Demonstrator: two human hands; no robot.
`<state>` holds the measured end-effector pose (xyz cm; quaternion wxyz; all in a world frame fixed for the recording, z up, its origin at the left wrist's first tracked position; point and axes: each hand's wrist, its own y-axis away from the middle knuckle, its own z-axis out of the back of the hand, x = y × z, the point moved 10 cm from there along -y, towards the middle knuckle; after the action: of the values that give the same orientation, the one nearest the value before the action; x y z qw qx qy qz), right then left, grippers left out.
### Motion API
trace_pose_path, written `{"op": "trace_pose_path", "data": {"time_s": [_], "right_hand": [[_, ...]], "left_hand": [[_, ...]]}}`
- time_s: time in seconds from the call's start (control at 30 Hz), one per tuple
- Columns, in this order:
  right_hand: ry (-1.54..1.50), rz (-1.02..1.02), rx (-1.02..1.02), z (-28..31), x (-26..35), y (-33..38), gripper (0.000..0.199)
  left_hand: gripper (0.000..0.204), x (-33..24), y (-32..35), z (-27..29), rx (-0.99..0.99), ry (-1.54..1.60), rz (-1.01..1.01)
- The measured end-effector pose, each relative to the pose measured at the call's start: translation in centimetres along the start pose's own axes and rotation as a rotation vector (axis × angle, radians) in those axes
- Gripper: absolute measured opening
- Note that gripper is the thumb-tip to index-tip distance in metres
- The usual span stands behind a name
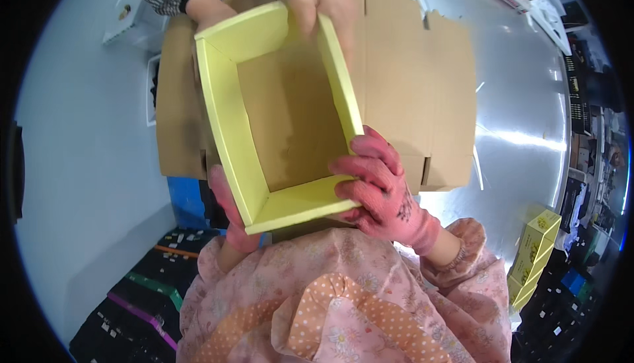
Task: The person assembles flat cardboard sheets into small yellow boxes by folding and tucking the flaps. They handle each box one at a time, aligning edges and securing the sides, then place the finished boxes on the table.
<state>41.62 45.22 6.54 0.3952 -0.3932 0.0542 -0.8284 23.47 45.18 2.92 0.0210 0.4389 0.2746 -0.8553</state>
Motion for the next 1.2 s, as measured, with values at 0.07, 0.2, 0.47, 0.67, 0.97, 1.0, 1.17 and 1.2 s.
{"op": "trace_pose_path", "data": {"time_s": [0.07,0.2,0.47,0.67,0.97,1.0,1.17,1.2], "right_hand": [[0.026,-0.003,-0.005,0.2,0.2,0.2,0.036],[-0.186,-0.129,-0.303,4.5,-1.1,2.5,0.063],[0.257,-1.102,-0.331,11.9,-14.7,16.4,0.081],[-0.015,-1.272,-0.101,8.8,-20.7,20.3,0.084],[0.008,-1.228,-0.298,12.5,-15.2,16.7,0.068],[0.119,-1.205,-0.301,13.3,-14.8,16.5,0.066],[0.626,-1.151,-0.216,15.5,-12.9,15.2,0.056],[0.689,-1.178,-0.160,14.9,-12.9,14.7,0.054]], "left_hand": [[0.052,-1.1,-0.7,0.1,0.063,-0.003,-0.074],[0.059,3.3,1.6,3.9,0.012,0.351,0.132],[0.081,15.3,-1.8,12.8,-0.096,-0.681,0.274],[0.079,18.8,-3.5,10.0,0.335,-0.398,0.588],[0.053,12.3,-5.6,13.8,0.175,-0.422,0.420],[0.049,11.5,-5.9,14.0,0.168,-0.430,0.416],[0.040,6.8,-5.3,13.2,0.156,-0.615,0.280],[0.039,6.3,-4.4,13.0,0.130,-0.625,0.218]]}}
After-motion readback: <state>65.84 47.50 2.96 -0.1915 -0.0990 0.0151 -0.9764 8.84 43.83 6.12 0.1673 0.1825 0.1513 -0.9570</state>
